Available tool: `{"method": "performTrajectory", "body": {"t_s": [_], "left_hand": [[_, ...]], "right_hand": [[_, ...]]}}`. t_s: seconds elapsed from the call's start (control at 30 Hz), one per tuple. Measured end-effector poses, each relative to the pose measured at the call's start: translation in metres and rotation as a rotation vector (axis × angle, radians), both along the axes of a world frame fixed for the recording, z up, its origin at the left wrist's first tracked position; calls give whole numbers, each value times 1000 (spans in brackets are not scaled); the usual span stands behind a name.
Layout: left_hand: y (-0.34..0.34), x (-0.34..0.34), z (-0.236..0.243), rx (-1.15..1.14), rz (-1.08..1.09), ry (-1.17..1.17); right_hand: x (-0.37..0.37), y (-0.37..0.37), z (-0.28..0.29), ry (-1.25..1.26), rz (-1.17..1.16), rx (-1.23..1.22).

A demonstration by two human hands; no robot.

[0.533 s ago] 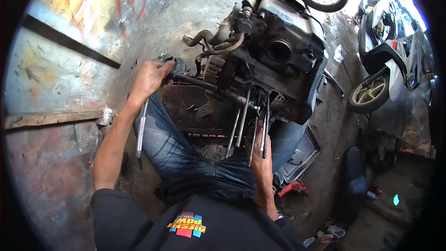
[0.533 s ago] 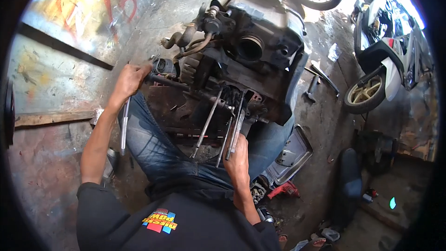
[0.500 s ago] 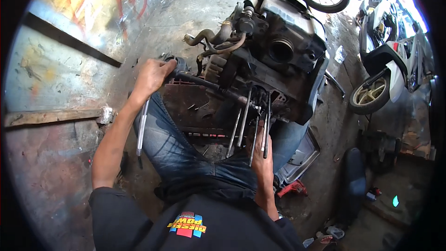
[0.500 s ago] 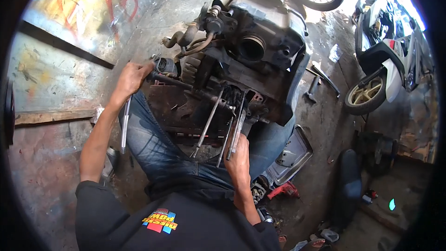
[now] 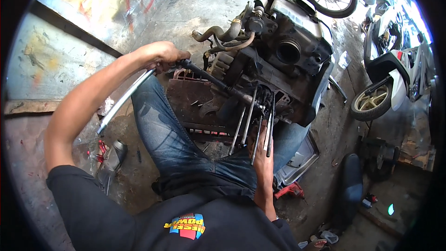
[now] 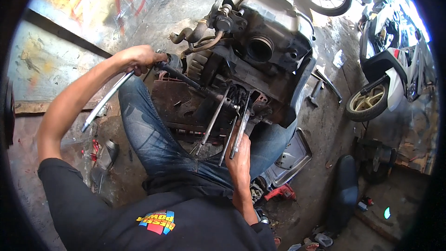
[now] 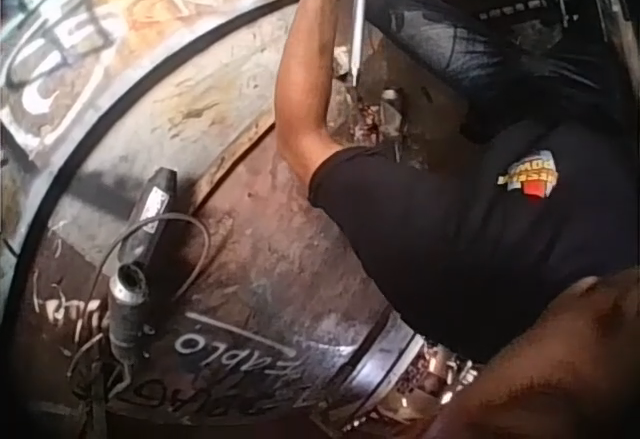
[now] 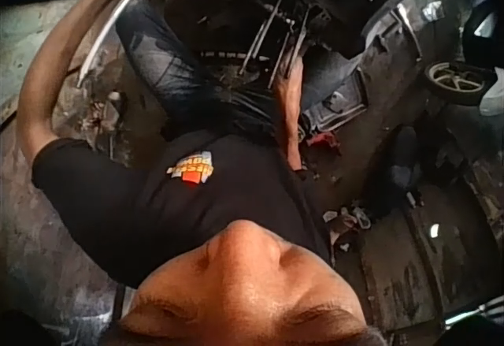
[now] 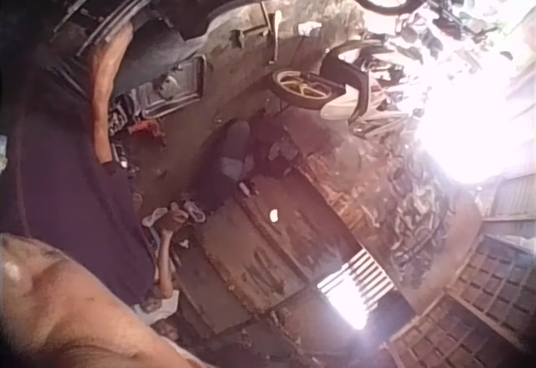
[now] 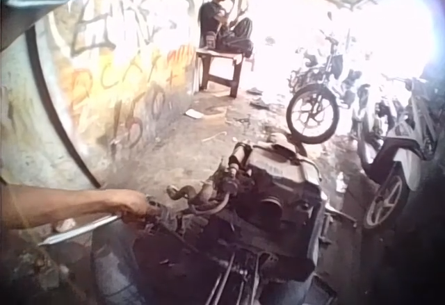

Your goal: The recorder is disassembling and repairing components of a motorcycle engine using manual tools.

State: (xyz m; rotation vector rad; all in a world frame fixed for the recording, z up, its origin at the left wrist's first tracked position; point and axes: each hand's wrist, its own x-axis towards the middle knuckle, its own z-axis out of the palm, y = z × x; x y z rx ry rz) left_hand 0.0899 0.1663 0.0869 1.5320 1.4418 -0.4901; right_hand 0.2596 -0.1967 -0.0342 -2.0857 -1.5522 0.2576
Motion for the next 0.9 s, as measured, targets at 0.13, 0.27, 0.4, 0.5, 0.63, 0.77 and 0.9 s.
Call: {"method": "performTrajectory", "body": {"t_s": [0.13,0.27,0.4,0.5,0.63,0.77,0.9], "left_hand": [[7,3,-1,-72,-77,185],[8,-4,-10,-161,40,85],[-11,3,-6,-150,66,62],[-7,5,-5,-134,14,103],[23,11,-17,-261,-91,369],[29,34,7,-492,-132,440],[5,51,16,-56,-250,422]], "right_hand": [[0,1,-14,572,-221,-194],[-5,22,28,469,-137,36],[-1,26,41,638,-165,-67],[2,24,34,660,-171,-88],[-3,27,36,592,-144,-86],[-3,20,10,357,5,64],[0,14,19,323,-16,70]]}}
